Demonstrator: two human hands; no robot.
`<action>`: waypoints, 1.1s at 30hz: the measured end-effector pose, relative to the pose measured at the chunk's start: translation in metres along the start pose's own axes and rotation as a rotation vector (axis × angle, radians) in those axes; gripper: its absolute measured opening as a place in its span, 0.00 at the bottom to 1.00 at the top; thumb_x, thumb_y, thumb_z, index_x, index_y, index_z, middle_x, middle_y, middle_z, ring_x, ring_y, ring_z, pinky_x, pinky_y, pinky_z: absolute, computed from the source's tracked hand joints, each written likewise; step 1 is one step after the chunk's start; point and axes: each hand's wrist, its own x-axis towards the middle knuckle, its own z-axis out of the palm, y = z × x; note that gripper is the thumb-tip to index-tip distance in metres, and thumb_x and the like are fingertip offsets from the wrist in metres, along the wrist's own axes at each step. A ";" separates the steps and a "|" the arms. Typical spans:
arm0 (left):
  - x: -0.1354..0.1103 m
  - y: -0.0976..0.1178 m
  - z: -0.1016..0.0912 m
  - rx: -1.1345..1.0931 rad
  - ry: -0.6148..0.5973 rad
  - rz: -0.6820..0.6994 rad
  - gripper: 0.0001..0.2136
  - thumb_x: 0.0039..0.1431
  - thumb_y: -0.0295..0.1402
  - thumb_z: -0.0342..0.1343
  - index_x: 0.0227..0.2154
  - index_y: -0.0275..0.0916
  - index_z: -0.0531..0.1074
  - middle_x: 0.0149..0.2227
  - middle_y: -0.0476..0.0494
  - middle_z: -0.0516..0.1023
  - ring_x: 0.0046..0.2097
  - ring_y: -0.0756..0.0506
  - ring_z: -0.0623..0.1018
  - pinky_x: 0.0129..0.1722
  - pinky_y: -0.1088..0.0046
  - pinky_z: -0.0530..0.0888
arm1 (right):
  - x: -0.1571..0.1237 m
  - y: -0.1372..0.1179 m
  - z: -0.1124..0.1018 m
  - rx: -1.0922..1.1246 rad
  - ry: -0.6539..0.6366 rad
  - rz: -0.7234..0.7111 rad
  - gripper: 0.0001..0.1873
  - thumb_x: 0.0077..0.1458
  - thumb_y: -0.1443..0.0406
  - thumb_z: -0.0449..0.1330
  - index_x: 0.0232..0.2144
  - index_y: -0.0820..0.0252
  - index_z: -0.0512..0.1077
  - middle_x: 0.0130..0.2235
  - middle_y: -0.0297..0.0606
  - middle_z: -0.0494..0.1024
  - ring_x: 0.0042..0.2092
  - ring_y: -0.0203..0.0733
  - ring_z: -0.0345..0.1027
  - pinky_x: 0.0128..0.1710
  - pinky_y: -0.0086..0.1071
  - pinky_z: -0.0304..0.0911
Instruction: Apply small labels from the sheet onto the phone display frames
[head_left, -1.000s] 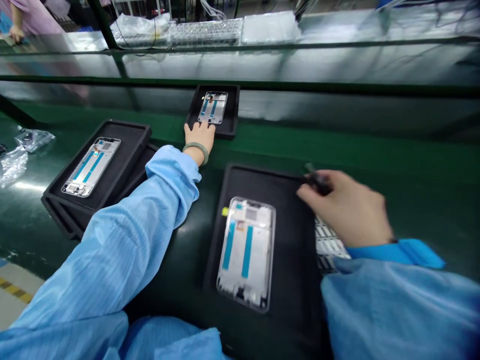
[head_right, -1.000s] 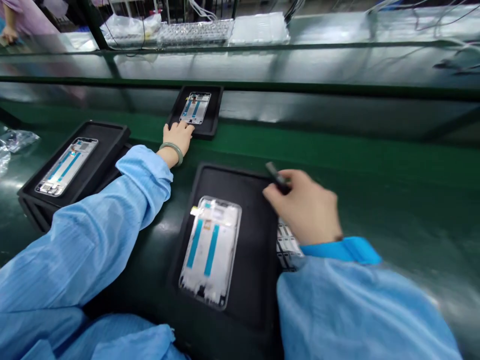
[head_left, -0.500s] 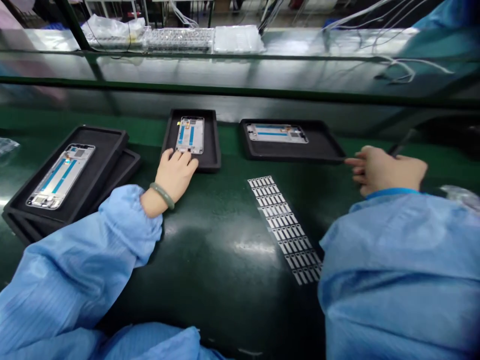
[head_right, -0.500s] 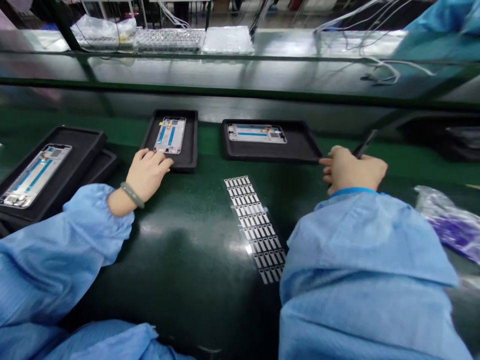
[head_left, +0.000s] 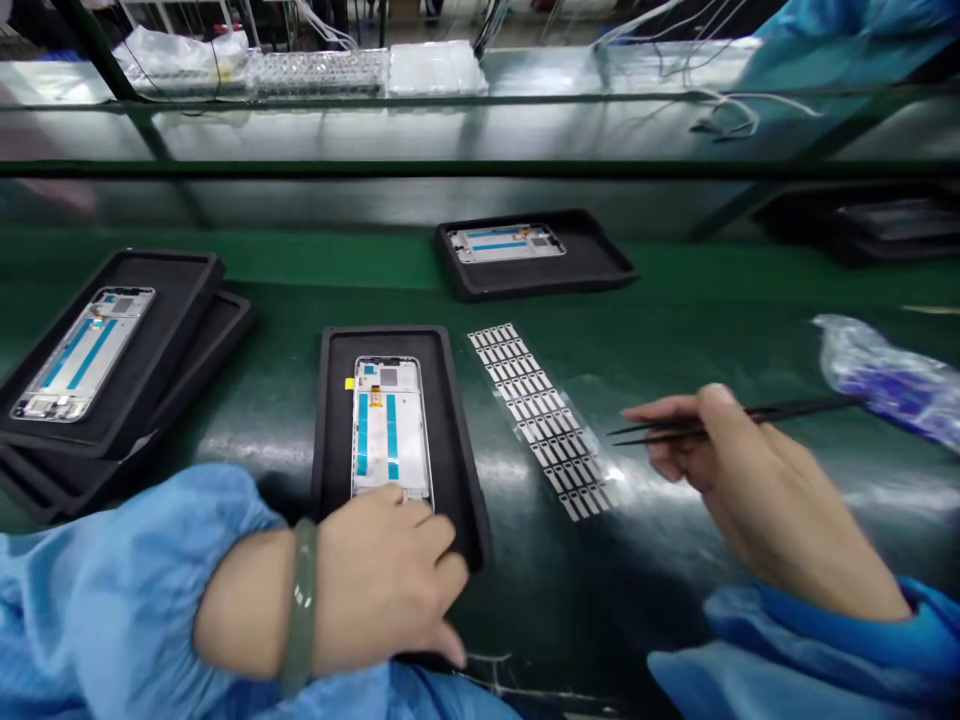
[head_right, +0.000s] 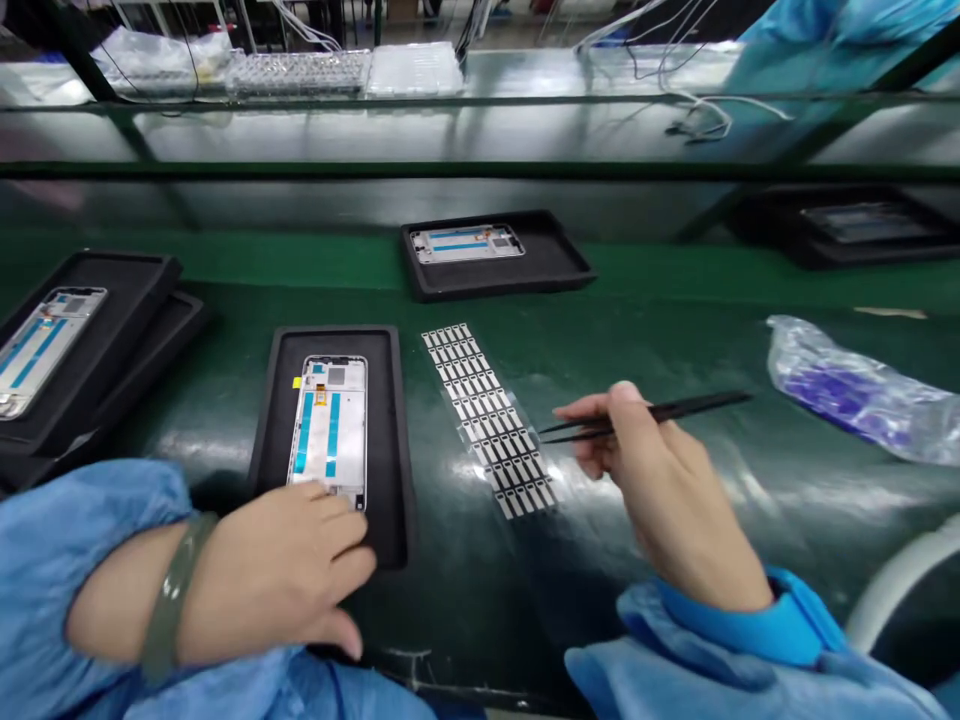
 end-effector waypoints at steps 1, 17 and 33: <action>0.016 -0.008 -0.007 -0.028 -0.021 -0.026 0.26 0.59 0.59 0.50 0.32 0.37 0.73 0.30 0.44 0.72 0.32 0.44 0.73 0.31 0.68 0.69 | -0.007 -0.003 0.000 0.068 -0.019 0.088 0.30 0.61 0.45 0.47 0.26 0.59 0.76 0.18 0.38 0.73 0.19 0.38 0.67 0.17 0.30 0.65; 0.160 -0.166 -0.012 -0.062 -0.091 -0.414 0.21 0.69 0.38 0.44 0.56 0.27 0.67 0.57 0.28 0.68 0.61 0.35 0.65 0.61 0.55 0.60 | -0.095 -0.010 -0.005 -0.153 0.153 0.588 0.17 0.52 0.52 0.55 0.38 0.54 0.75 0.31 0.37 0.77 0.31 0.44 0.71 0.31 0.38 0.65; 0.093 -0.015 0.046 -0.023 -0.141 0.233 0.29 0.63 0.58 0.44 0.59 0.48 0.67 0.65 0.35 0.62 0.65 0.31 0.62 0.59 0.45 0.59 | -0.103 -0.014 0.041 -0.448 0.266 0.541 0.17 0.53 0.53 0.53 0.31 0.60 0.72 0.36 0.48 0.78 0.39 0.52 0.72 0.37 0.41 0.61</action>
